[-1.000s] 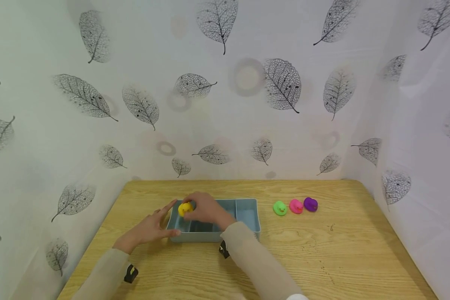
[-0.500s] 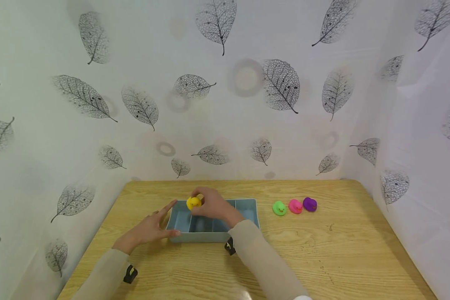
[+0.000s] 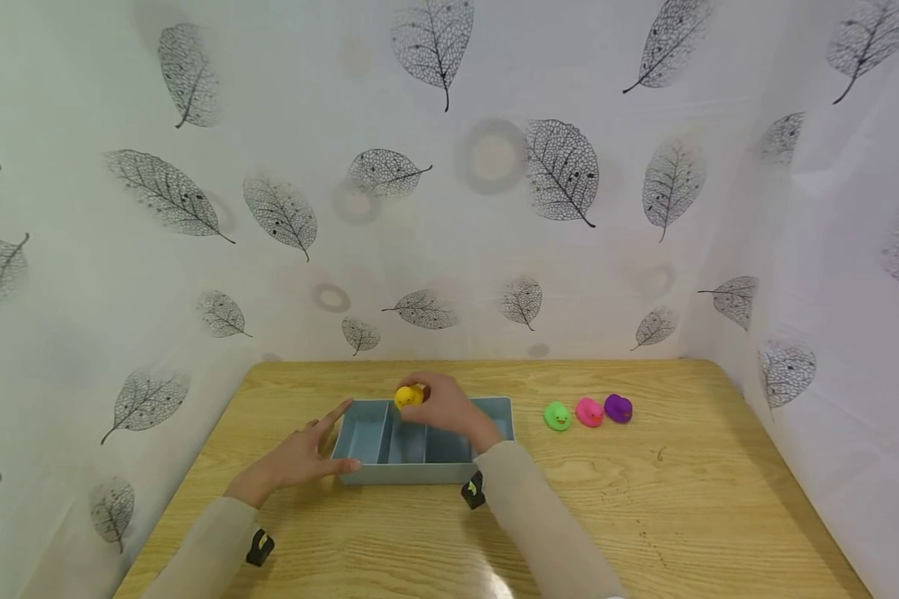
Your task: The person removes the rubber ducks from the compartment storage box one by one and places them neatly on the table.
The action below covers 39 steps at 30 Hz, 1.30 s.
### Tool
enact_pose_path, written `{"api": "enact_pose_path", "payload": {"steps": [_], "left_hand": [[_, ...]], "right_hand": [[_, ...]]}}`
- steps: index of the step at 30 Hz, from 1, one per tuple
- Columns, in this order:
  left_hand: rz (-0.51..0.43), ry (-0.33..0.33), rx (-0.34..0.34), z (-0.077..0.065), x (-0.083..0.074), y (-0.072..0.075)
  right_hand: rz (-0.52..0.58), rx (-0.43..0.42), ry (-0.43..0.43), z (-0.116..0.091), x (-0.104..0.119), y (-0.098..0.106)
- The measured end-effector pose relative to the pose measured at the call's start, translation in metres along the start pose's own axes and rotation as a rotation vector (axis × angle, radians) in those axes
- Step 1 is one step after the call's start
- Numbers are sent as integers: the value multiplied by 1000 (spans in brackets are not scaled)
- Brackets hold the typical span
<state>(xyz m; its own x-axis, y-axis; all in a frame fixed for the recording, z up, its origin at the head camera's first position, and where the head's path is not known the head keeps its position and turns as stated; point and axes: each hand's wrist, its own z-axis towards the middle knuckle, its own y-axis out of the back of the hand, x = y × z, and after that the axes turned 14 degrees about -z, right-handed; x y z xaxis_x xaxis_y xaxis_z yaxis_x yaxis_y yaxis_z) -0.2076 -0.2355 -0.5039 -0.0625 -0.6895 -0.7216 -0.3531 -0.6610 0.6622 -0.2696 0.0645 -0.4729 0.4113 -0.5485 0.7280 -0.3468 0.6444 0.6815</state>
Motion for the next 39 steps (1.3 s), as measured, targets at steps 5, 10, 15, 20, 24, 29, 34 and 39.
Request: {"api": "enact_pose_path", "payload": {"steps": [5, 10, 15, 20, 24, 29, 34, 39], "left_hand": [[1, -9, -2, 0, -1, 1], [7, -26, -2, 0, 0, 1], [12, -37, 0, 0, 1, 0], [9, -31, -3, 0, 0, 0], [9, -38, -6, 0, 1, 0], [-1, -37, -5, -2, 0, 0], [1, -34, -1, -3, -1, 1], [-14, -38, -1, -3, -1, 2]], "right_hand": [[41, -6, 13, -5, -5, 9], [98, -17, 3, -9, -12, 14], [90, -53, 10, -16, -15, 20], [22, -117, -18, -21, -21, 25], [-22, -164, -29, -27, -25, 31], [-26, -198, -30, -36, -30, 39], [-33, -223, -36, -46, -38, 46], [-55, -250, -46, -56, -44, 54]]}}
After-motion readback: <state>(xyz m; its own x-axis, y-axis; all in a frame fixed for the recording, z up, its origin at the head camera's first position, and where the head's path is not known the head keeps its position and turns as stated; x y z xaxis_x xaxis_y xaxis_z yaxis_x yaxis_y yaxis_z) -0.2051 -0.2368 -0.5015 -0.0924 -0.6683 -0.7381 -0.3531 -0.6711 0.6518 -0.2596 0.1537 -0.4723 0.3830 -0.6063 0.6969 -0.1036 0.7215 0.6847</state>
